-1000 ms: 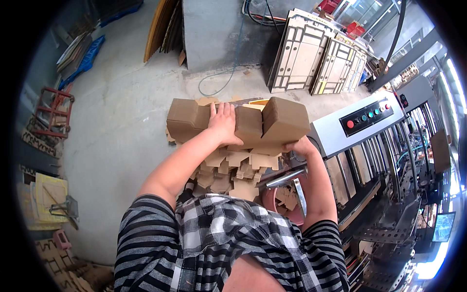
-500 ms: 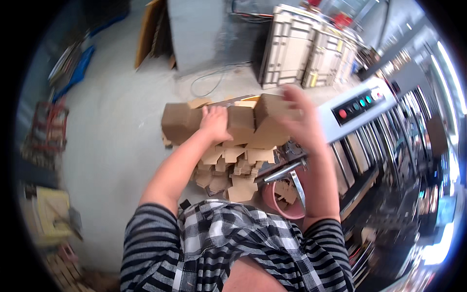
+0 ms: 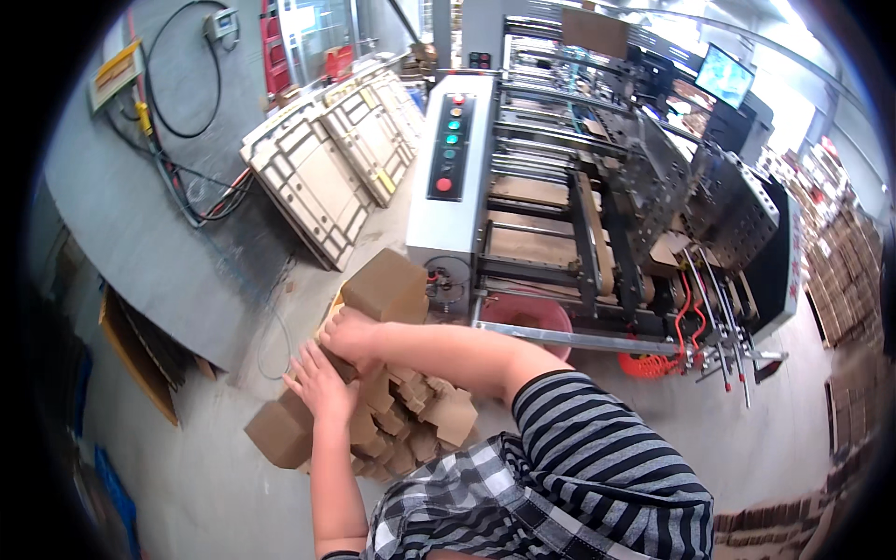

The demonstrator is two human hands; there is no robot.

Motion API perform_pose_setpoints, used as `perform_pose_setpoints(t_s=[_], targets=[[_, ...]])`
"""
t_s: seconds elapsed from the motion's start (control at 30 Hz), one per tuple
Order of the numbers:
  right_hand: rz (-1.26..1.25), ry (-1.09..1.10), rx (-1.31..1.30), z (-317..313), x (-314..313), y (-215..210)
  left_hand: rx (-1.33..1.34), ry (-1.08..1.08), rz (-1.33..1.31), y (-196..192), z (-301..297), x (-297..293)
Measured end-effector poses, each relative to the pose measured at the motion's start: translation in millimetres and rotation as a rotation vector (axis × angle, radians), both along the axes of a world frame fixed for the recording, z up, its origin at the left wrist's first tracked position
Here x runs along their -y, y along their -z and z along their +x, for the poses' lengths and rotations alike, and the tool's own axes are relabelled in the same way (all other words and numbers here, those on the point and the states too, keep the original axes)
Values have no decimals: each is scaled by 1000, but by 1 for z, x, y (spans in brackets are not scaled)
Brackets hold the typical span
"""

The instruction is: The person repeatedly picks up stacks of flat cardboard pieces and places them into a machine hopper. The machine automatically folds and assembles the cardboard into box shapes. The person continues this cycle of loading and feeding the machine throughout the clip.

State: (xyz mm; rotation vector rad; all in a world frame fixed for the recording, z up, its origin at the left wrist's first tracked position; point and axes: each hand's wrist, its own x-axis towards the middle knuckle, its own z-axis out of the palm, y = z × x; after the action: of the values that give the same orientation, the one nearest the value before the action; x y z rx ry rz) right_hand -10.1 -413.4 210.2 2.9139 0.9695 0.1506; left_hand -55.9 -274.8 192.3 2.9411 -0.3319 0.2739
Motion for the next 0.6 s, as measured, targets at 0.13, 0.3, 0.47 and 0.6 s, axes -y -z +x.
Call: perform_pose_setpoints(t_s=[0.13, 0.3, 0.47, 0.6], targets=[[300, 192, 138, -57, 93, -45, 424, 675, -450, -77, -59, 50], [908, 610, 361, -176, 228, -110, 741, 1369, -587, -79, -78, 84], [1559, 833, 570, -323, 382, -127, 203, 1111, -669, -55, -76, 150], [2050, 678, 726, -416, 512, -146, -142, 997, -887, -34, -89, 244]])
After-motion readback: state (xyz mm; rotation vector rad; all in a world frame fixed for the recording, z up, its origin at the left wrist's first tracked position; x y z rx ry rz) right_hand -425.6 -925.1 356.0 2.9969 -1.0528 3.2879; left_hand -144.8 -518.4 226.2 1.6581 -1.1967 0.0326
